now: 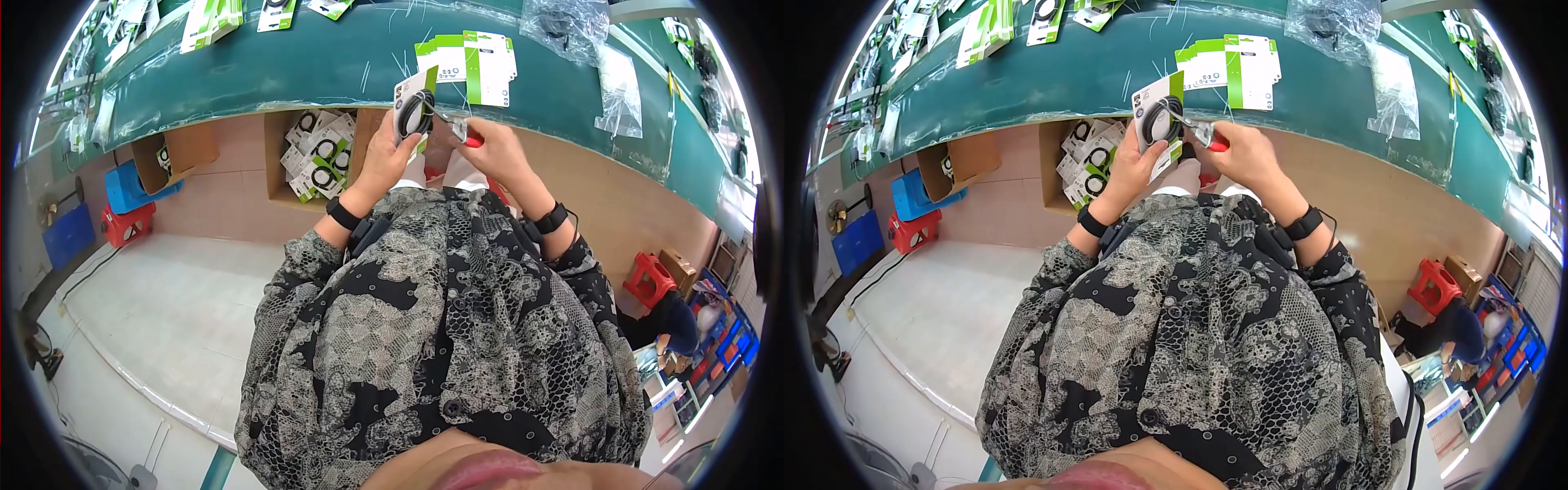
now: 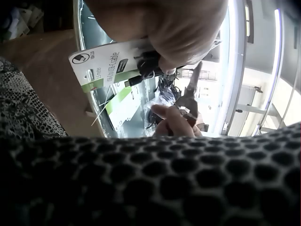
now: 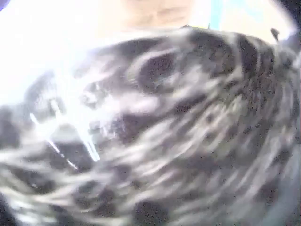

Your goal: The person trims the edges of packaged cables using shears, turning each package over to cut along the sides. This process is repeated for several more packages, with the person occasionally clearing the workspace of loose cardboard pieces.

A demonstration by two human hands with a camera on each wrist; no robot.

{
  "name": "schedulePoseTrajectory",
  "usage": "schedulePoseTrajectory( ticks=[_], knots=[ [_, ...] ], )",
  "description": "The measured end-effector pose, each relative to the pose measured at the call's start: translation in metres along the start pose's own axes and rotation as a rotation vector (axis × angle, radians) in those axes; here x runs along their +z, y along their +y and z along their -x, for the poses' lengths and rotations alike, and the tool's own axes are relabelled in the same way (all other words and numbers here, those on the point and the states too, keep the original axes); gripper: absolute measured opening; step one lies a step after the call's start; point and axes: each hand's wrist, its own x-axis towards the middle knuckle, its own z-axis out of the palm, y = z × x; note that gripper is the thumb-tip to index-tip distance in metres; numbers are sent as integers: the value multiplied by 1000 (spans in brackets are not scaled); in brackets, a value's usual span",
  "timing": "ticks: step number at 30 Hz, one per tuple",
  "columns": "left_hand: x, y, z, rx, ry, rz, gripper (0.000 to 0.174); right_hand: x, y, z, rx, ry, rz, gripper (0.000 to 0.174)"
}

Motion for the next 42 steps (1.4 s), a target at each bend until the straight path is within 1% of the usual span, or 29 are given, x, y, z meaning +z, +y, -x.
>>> schedulePoseTrajectory(
  ticks=[1, 2, 5, 6, 7, 9, 10, 14, 17, 18, 21, 22, 23, 25, 26, 27, 29, 30, 31, 33, 34, 35, 37, 38, 40, 41, 42],
  knots=[
    [0, -1, -1, -30, 1, -4, 49, 0, 0, -2, 41, -117, -203, 36],
    [0, -1, -1, -61, 3, -8, 49, 0, -2, -5, 38, -118, -200, 36],
    [2, 1, 3, -29, -25, -23, 49, 11, -12, -10, -19, 176, -583, 27],
    [3, 3, 3, -10, -41, -32, 48, 15, -13, -15, -19, 182, -580, 27],
    [4, 6, 3, -5, -42, -30, 48, 20, -10, -25, -61, 251, -478, 26],
    [7, 12, 4, 92, -65, -51, 50, 28, -7, -39, -149, 384, -275, 24],
    [8, 14, 4, 140, -74, -64, 51, 30, -6, -40, -156, 384, -275, 24],
    [7, 8, 2, 197, -50, -146, 53, 39, -10, -41, -161, 387, -227, 24],
    [10, 0, 3, 186, -17, -205, 50, 50, -7, -43, -215, 478, -132, 25],
    [10, -2, 4, 179, -6, -235, 48, 53, -6, -45, -223, 472, -132, 25],
    [5, -9, 11, 156, -10, -228, 47, 61, 0, -50, -51, 346, -210, 26],
    [5, -11, 12, 149, -18, -222, 46, 68, 5, -52, -57, 345, -206, 26],
    [4, -14, 13, 152, -12, -220, 46, 77, 9, -53, -12, 328, -319, 26],
    [-2, -24, 20, 123, -68, -212, 50, 91, 18, -56, 83, 293, -542, 27],
    [-6, -30, 22, 107, -96, -209, 52, 90, 12, -55, 79, 292, -539, 27],
    [-10, -36, 23, 109, -91, -208, 52, 89, 5, -53, 149, 209, -638, 28],
    [-20, -47, 27, 170, -22, -409, 50, 88, -8, -48, 292, 32, -833, 30],
    [-28, -54, 32, 197, 13, -512, 49, 88, -8, -49, 289, 24, -832, 30],
    [-37, -65, 39, 194, 19, -516, 49, 87, -7, -50, 298, -43, -874, 31],
    [-58, -95, 57, 157, 128, -760, 47, 82, -2, -52, 316, -175, -955, 32],
    [-71, -109, 68, 124, 131, -766, 46, 80, 2, -53, 312, -174, -954, 32],
    [-84, -121, 80, 94, 131, -769, 46, 79, 8, -53, 258, -192, -754, 32],
    [-107, -138, 98, -79, 131, -686, 45, 80, 23, -51, 153, -220, -358, 32],
    [-115, -145, 106, -67, 133, -690, 45, 84, 36, -50, 145, -212, -359, 32],
    [-130, -156, 104, -437, 96, -763, 44, 91, 61, -44, 297, -226, -279, 30],
    [-133, -155, 93, -417, 100, -768, 44, 89, 69, -38, 363, -238, -263, 34],
    [-133, -155, 83, -335, 165, -820, 45, 88, 80, -31, 434, -253, -246, 38]
  ],
)
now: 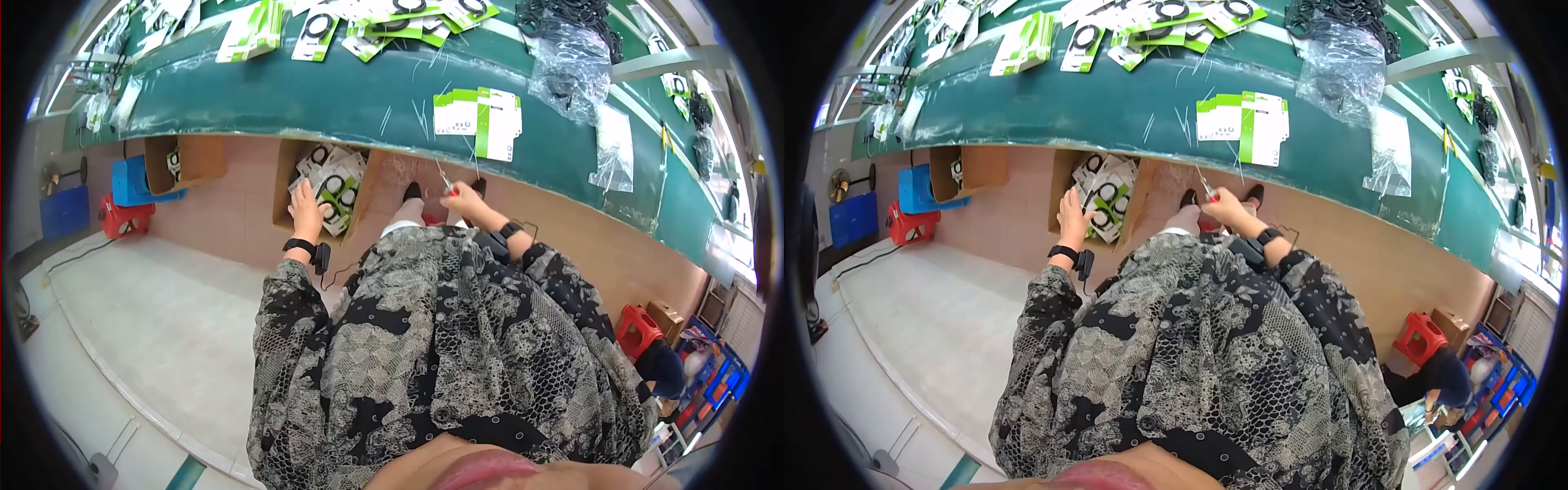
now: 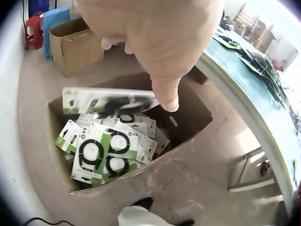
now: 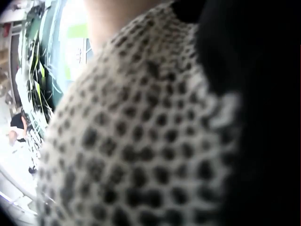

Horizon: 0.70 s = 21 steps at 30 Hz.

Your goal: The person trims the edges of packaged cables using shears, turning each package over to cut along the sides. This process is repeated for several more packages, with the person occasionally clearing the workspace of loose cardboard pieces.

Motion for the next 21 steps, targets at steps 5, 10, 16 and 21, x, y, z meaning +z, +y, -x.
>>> schedulePoseTrajectory(
  ticks=[5, 10, 16, 21],
  knots=[
    [0, 52, -83, 393, 179, 88, 49, 0, 102, -13, -128, 50, -91, 33],
    [12, 145, -231, 636, 272, 31, 56, -28, 109, 29, -77, 35, -209, 30],
    [-5, 245, -386, 387, 119, -293, 89, -45, 154, 104, 1, 371, -279, 33],
    [4, 264, -437, 317, -135, -412, 103, -46, 145, 168, 192, 575, -628, 33]
  ],
)
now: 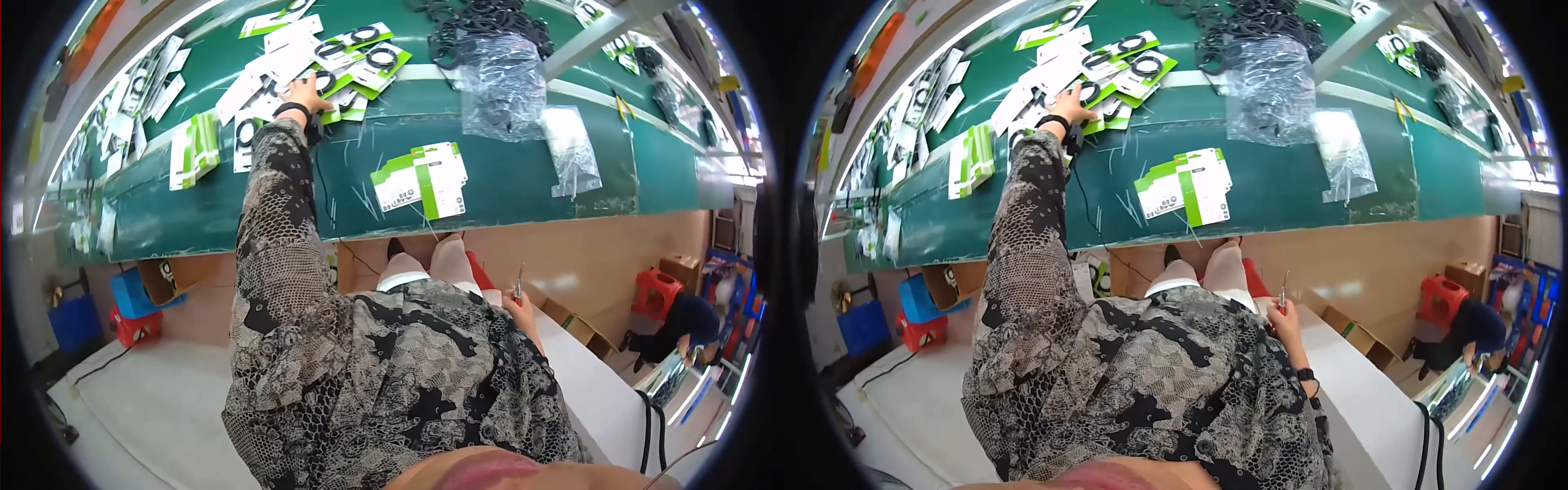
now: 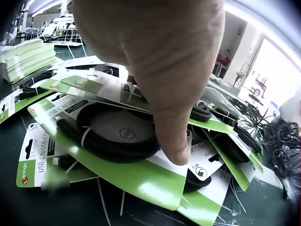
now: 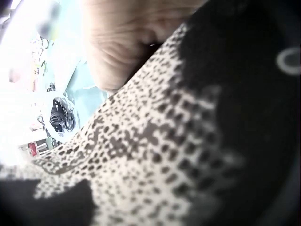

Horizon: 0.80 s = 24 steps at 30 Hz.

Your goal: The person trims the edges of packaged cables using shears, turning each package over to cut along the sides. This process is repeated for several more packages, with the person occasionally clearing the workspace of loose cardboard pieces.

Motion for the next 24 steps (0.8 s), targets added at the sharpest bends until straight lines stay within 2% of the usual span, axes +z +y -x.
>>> schedulePoseTrajectory(
  ticks=[3, 5, 6, 7, 8, 9, 10, 12, 13, 14, 15, 17, 19, 20, 21, 24],
  knots=[
    [-14, 3, 18, -43, -103, -6, 106, -5, 3, 6, 2, 25, 28, 35],
    [-29, 6, 53, 23, 1, -75, 104, 0, 0, -5, -49, -5, 133, 38],
    [-34, 5, 69, 55, 55, -109, 103, 6, -19, -6, -50, -17, 134, 38],
    [-32, 1, 82, 45, 53, -114, 103, 12, -40, -8, -105, -46, 263, 42],
    [-24, -3, 97, 65, 46, 164, 99, 20, -64, -8, -159, -75, 396, 46],
    [-16, -7, 116, 79, 38, 445, 96, 28, -83, -11, -242, -149, 341, 49],
    [-27, -1, 152, 59, 27, 446, 96, 38, -101, -13, -319, -226, 285, 53],
    [-50, 19, 235, 38, -689, 1950, 92, 60, -136, -12, -445, -338, 322, 47],
    [-58, 32, 267, 1, -683, 1963, 92, 71, -148, -13, -539, -394, 333, 47],
    [-66, 46, 295, 42, -682, 2150, 93, 82, -159, -10, -632, -449, 340, 46],
    [-68, 58, 321, 87, -677, 2337, 94, 94, -179, 3, -677, -414, 376, 46],
    [-69, 76, 359, 50, -621, 2408, 95, 112, -202, 18, -725, -382, 421, 46],
    [-72, 86, 384, 28, -507, 2517, 97, 124, -208, 24, -914, -293, 542, 46],
    [-73, 89, 395, 11, -499, 2527, 97, 126, -205, 27, -1004, -251, 604, 47],
    [-75, 92, 407, -7, -472, 2507, 97, 128, -200, 28, -994, -267, 613, 47],
    [-72, 92, 423, -20, -411, 2459, 99, 135, -192, 28, -1155, -158, 753, 49]
  ],
)
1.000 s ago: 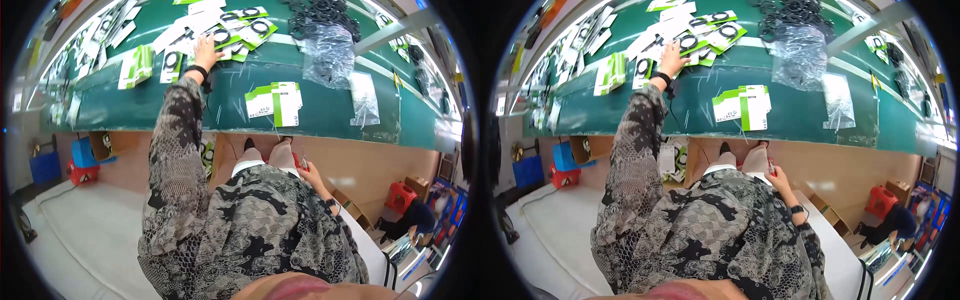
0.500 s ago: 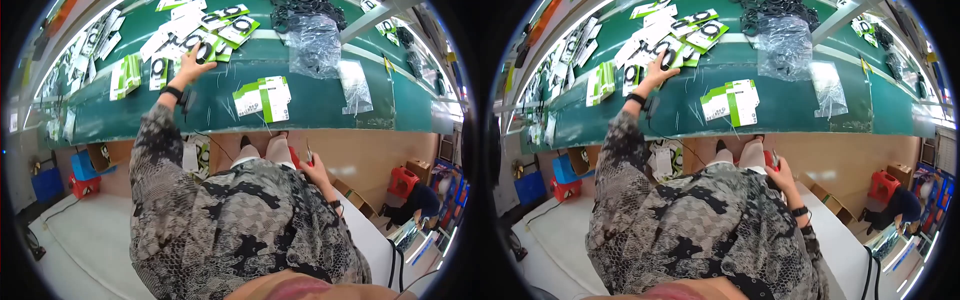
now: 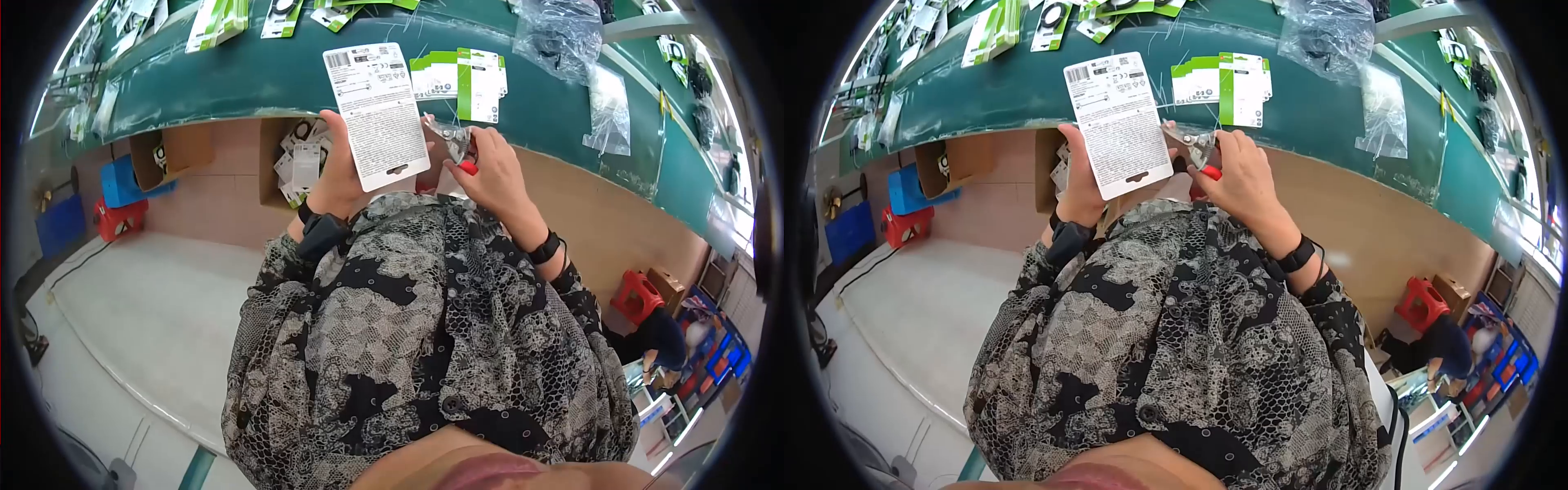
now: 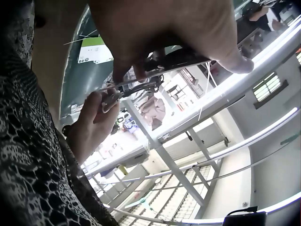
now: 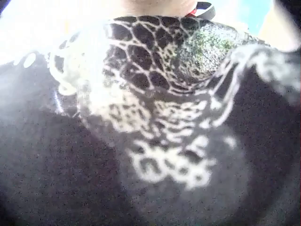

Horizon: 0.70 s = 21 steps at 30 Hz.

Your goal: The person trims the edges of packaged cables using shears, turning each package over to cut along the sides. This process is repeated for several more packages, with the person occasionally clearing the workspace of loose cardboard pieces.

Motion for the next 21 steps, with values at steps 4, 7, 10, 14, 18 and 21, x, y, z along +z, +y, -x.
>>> schedulePoseTrajectory(
  ticks=[4, 7, 10, 14, 18, 21],
  knots=[
    [-17, -7, 10, -17, 22, -189, 103, -1, -10, -4, -31, 22, 73, 49],
    [-13, -13, 11, 20, -49, -134, 99, 0, -16, -4, -46, 52, 86, 47],
    [-12, -16, 13, 34, -72, -142, 100, 1, -18, -2, -38, 59, 81, 46],
    [-20, -22, 13, 18, -102, -120, 102, 5, -13, 7, 3, 44, 63, 43],
    [-21, -28, 13, -16, -113, -130, 105, 5, -11, 13, 35, 29, 64, 41],
    [-23, -31, 13, -32, -116, -151, 105, 6, -14, 13, 63, 31, 41, 39]
  ],
)
